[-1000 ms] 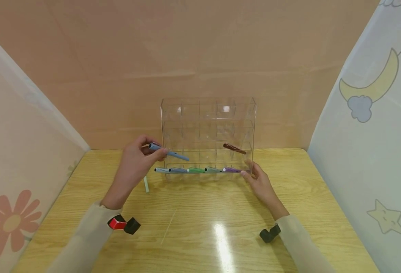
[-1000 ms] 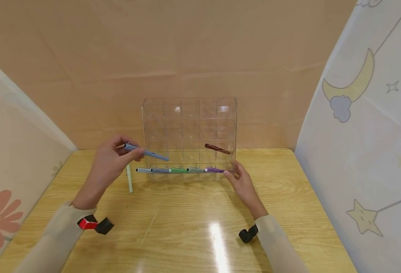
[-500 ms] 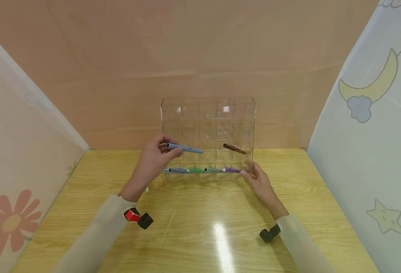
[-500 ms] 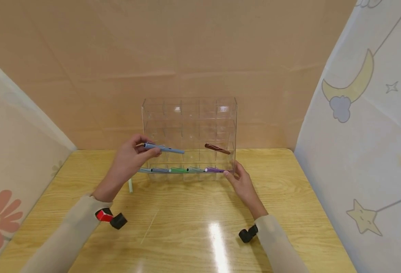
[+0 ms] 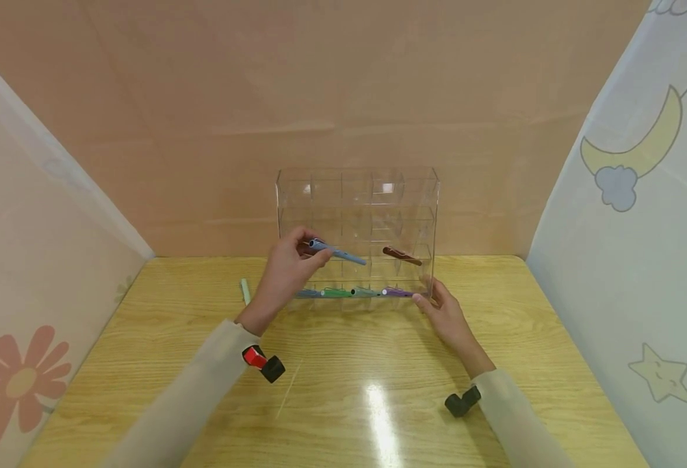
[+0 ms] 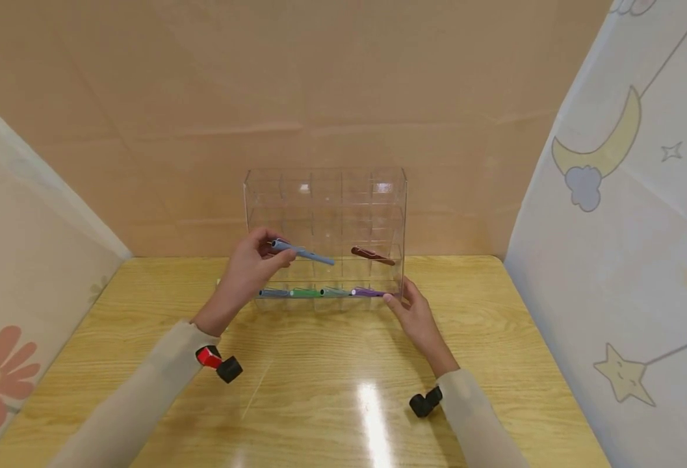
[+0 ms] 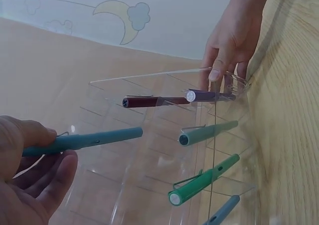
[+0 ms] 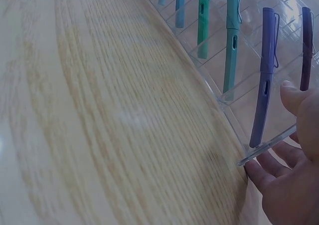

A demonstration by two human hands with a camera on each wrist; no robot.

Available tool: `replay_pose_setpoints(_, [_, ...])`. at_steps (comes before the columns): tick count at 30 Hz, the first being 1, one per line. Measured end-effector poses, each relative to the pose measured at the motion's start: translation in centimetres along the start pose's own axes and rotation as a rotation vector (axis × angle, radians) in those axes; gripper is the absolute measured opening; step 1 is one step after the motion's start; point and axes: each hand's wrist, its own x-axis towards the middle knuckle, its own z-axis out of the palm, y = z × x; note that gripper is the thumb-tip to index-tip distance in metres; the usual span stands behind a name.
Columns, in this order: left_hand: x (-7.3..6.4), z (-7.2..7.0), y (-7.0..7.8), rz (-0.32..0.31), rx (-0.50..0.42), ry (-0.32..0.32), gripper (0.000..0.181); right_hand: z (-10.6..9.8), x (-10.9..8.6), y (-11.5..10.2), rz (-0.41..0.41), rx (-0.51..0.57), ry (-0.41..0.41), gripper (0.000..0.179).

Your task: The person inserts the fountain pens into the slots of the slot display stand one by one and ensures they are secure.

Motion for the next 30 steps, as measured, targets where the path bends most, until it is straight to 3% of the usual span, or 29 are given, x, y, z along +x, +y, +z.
replay_pose_setpoints(5, [0.5,0.8,-0.1,0.017,0.054,0.017,0.025,0.0,-0.2,-0.2,0.006,0.005,0.002,0.069])
replay_pose_setpoints(14, [1.6,2.0,-0.2,0.078,0.059,0.044,0.023,-0.1,-0.3,-0.3,0.001,-0.005,0.001,0.07])
replay_pose_setpoints(20, [2.1,2.6,-0.2,0.081,0.096,0.065,0.021,0.0,-0.3,-0.1,-0.014,-0.001,0.0,0.069])
replay_pose_setpoints(30, [2.3,3.3,-0.2,0.072,0.101,-0.015,0.019,0.0,-0.2,-0.2,-0.014,-0.003,-0.006,0.069])
